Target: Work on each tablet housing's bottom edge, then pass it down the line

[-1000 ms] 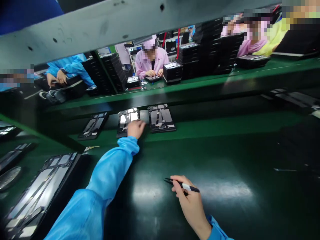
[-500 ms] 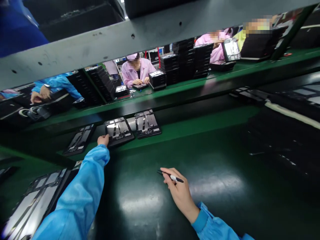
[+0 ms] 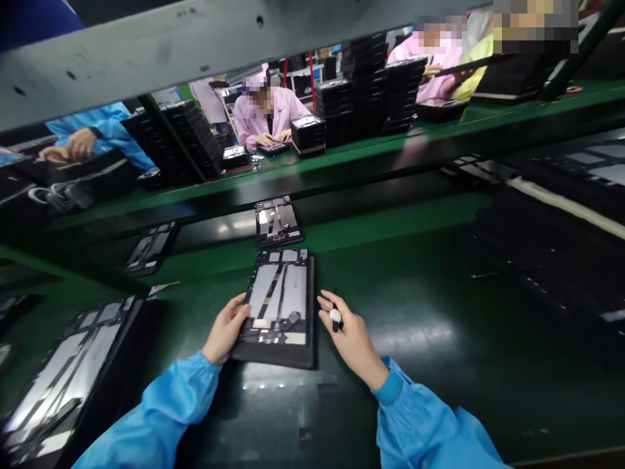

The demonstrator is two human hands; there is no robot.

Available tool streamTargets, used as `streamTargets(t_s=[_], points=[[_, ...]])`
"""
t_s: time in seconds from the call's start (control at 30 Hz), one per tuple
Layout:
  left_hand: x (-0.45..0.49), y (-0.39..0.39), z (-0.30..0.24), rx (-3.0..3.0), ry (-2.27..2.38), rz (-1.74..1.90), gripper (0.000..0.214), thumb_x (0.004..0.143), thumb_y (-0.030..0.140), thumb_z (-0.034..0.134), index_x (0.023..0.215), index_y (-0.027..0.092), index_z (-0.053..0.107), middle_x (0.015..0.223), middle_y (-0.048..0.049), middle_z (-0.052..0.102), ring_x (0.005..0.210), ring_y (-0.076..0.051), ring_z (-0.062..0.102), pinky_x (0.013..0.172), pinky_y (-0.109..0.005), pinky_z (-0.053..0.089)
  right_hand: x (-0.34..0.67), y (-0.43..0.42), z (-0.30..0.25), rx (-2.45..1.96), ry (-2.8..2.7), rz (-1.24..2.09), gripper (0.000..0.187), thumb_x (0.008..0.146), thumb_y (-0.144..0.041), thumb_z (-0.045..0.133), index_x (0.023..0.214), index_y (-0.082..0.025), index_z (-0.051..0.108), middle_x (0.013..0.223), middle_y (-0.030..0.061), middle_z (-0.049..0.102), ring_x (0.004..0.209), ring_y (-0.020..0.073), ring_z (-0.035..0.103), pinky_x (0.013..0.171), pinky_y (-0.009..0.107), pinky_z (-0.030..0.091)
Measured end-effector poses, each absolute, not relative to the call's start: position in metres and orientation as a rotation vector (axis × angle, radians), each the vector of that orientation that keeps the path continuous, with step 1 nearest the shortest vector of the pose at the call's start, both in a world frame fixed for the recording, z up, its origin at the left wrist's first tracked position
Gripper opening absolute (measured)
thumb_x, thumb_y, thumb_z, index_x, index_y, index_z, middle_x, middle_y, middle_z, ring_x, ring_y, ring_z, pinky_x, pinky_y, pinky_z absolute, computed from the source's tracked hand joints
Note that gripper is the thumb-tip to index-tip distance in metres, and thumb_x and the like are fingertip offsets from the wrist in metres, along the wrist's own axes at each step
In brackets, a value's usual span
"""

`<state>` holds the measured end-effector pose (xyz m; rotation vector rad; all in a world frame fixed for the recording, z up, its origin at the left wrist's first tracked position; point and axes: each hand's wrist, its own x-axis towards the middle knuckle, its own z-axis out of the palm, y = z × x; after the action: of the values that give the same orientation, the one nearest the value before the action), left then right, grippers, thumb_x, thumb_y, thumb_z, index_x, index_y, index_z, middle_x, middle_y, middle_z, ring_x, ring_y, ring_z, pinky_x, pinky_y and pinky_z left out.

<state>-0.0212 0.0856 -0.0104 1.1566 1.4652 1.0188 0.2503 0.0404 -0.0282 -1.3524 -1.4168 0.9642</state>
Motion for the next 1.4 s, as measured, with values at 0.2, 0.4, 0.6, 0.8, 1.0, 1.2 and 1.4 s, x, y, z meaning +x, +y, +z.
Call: streamTargets(t_s=[0.2,0.4,0.6,0.8,1.0,1.2,1.4], points=[[0.001,0.089,-0.019,1.523,1.433,0.883,0.048,0.084,0.042,0.058,0.124,0.015,0.053,0.105,-0.0080,0.066,0.083,-0.017,0.064,0.083,-0.033,0.052,0.271,0.010,-0.031,-1.535,-1.913,0.771,0.085,0.069,-0.026,0.080,0.144,-0.028,0.040,0.139,0.0107,0.057,0.129,0.0349,0.052,0.104,0.052,0.045],[-0.030,0.047,0.001,1.832,1.486,0.619,0.046,0.084,0.043,0.062,0.122,0.019,0.062,0.091,-0.0027,0.059,0.066,-0.014,0.054,0.073,-0.030,0.050,0.270,0.008,-0.034,-1.566,-1.914,0.725,0.075,0.077,-0.021,0.073,0.144,-0.027,0.039,0.141,0.0101,0.055,0.129,0.0320,0.052,0.104,0.050,0.046],[-0.027,-0.006,-0.006,2.218,1.442,0.424,0.048,0.093,0.028,0.054,0.140,0.023,0.045,0.108,-0.0060,0.059,0.084,-0.017,0.062,0.074,-0.028,0.053,0.280,0.005,-0.031,-1.549,-1.902,0.709,0.062,0.080,-0.024,0.070,0.138,-0.025,0.047,0.134,0.0086,0.061,0.123,0.0304,0.058,0.101,0.047,0.050],[-0.019,-0.005,0.003,2.345,1.383,0.484,0.030,0.096,0.036,0.054,0.122,0.022,0.057,0.104,-0.0050,0.062,0.096,-0.021,0.062,0.081,-0.032,0.053,0.280,-0.004,-0.012,-1.558,-1.853,0.658,0.047,0.086,-0.034,0.067,0.130,-0.025,0.054,0.129,0.0091,0.065,0.118,0.0308,0.062,0.095,0.045,0.054],[-0.007,0.004,0.001,2.265,1.286,0.507,0.006,0.094,0.024,0.057,0.092,0.021,0.062,0.090,-0.0010,0.061,0.085,-0.017,0.060,0.074,-0.027,0.049,0.219,0.002,-0.003,-1.159,-2.032,0.783,0.027,0.092,-0.017,0.057,0.117,-0.025,0.063,0.105,0.0073,0.072,0.096,0.0242,0.068,0.083,0.038,0.056],[0.000,0.004,0.000,2.109,1.254,0.643,0.009,0.096,0.024,0.054,0.091,0.020,0.060,0.085,-0.0007,0.060,0.076,-0.014,0.059,0.067,-0.023,0.047,0.198,0.012,-0.001,-1.094,-1.973,0.893,0.025,0.089,-0.010,0.058,0.109,-0.023,0.062,0.085,0.0024,0.072,0.082,0.0214,0.068,0.077,0.035,0.054],[-0.002,0.005,-0.001,2.393,1.141,0.807,0.014,0.099,0.026,0.051,0.100,0.021,0.064,0.092,-0.0024,0.068,0.083,-0.015,0.060,0.074,-0.027,0.048,0.204,0.014,0.005,-1.111,-1.991,0.982,0.026,0.089,-0.011,0.059,0.112,-0.023,0.060,0.089,0.0022,0.072,0.087,0.0208,0.068,0.080,0.034,0.052]])
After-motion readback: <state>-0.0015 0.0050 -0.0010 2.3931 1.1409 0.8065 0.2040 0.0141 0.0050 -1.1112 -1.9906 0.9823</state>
